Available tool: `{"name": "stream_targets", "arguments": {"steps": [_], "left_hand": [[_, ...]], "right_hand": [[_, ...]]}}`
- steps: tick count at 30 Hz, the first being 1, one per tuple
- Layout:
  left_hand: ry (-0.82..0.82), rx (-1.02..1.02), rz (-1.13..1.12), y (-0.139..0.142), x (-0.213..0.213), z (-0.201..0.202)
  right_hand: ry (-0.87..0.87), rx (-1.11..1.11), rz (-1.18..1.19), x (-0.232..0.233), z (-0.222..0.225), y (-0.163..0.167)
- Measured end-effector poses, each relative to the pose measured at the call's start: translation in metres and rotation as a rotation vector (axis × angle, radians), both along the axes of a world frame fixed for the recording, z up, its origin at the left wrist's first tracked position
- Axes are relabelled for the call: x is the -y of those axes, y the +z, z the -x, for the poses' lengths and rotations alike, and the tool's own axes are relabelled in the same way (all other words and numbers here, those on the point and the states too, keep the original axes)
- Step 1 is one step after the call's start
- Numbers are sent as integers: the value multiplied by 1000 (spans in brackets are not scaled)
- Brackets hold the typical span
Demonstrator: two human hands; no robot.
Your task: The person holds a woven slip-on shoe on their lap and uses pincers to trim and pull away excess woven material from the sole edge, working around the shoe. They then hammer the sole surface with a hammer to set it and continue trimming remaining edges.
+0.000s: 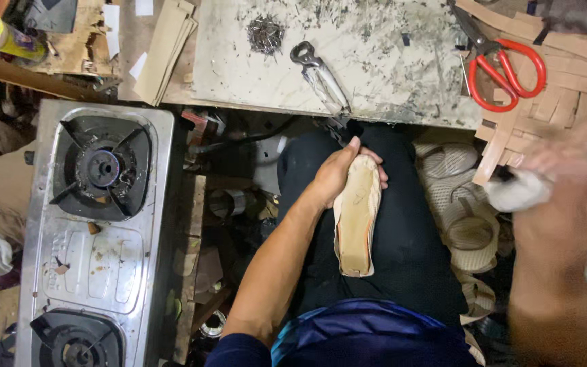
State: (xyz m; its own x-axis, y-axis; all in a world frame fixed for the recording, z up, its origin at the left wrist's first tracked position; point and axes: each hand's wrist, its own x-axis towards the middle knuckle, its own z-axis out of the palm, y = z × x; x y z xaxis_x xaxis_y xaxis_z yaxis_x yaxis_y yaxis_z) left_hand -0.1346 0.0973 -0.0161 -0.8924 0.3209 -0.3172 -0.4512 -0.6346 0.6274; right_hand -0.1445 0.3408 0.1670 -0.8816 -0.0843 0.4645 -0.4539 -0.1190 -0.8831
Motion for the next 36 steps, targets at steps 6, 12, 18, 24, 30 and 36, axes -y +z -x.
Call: {"name": "stream_targets", "arguments": {"steps": [6,12,18,24,30,36], "left_hand": [[22,-3,66,-4,-6,2],[2,-10,8,-9,-13,-4],[19,-37,-11,-5,-12,-1],[5,-11,50,-8,-6,-4],[14,1,18,-9,-12,-3],[16,-42,59,-13,-9,-4]], "right_hand": [[-168,-492,-1040,36,-42,-17],[21,331,-686,-15,-65,-20],[-76,-193,-730,-3,-57,-58],[149,474,-397,-16,-57,-23],[4,-318,-661,14,-26,-22],[216,220,-824,-1,-24,12]]}}
